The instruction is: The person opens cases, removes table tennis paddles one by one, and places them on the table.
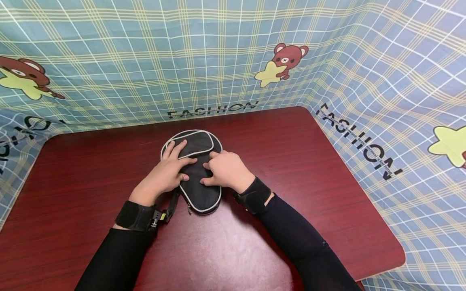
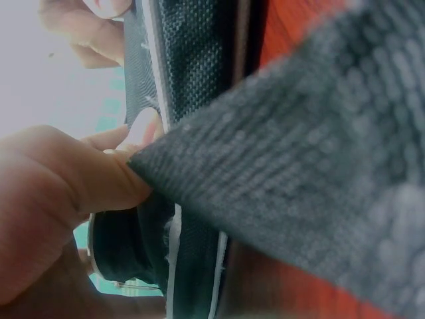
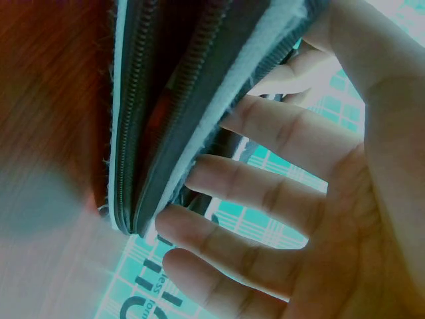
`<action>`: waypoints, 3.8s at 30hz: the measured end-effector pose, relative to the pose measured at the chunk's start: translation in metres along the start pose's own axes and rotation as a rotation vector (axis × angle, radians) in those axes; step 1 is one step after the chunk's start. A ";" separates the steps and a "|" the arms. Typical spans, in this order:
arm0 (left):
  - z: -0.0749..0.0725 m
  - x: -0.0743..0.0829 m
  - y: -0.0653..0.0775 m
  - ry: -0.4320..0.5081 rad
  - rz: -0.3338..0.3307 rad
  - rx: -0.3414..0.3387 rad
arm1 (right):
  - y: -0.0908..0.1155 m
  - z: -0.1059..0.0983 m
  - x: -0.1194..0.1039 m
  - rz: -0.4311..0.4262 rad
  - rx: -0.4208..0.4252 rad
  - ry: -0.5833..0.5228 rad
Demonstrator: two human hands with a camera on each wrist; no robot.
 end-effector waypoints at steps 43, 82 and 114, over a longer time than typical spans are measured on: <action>-0.014 0.042 0.013 -0.275 0.146 0.200 | 0.002 0.000 0.012 -0.039 -0.055 -0.146; 0.035 0.079 0.037 -0.084 -0.081 -0.145 | 0.014 0.012 0.024 0.039 -0.079 -0.230; 0.033 0.092 0.032 -0.050 -0.001 -0.152 | 0.014 0.043 0.055 0.260 -0.343 -0.406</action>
Point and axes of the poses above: each hand's wrist, its own y-axis away from the middle knuckle, its own z-axis out of the palm, x = y × z, the point moved 7 cm from there along -y, towards the middle knuckle, and after that the axes turned 9 degrees about x, right-handed, at the moved point
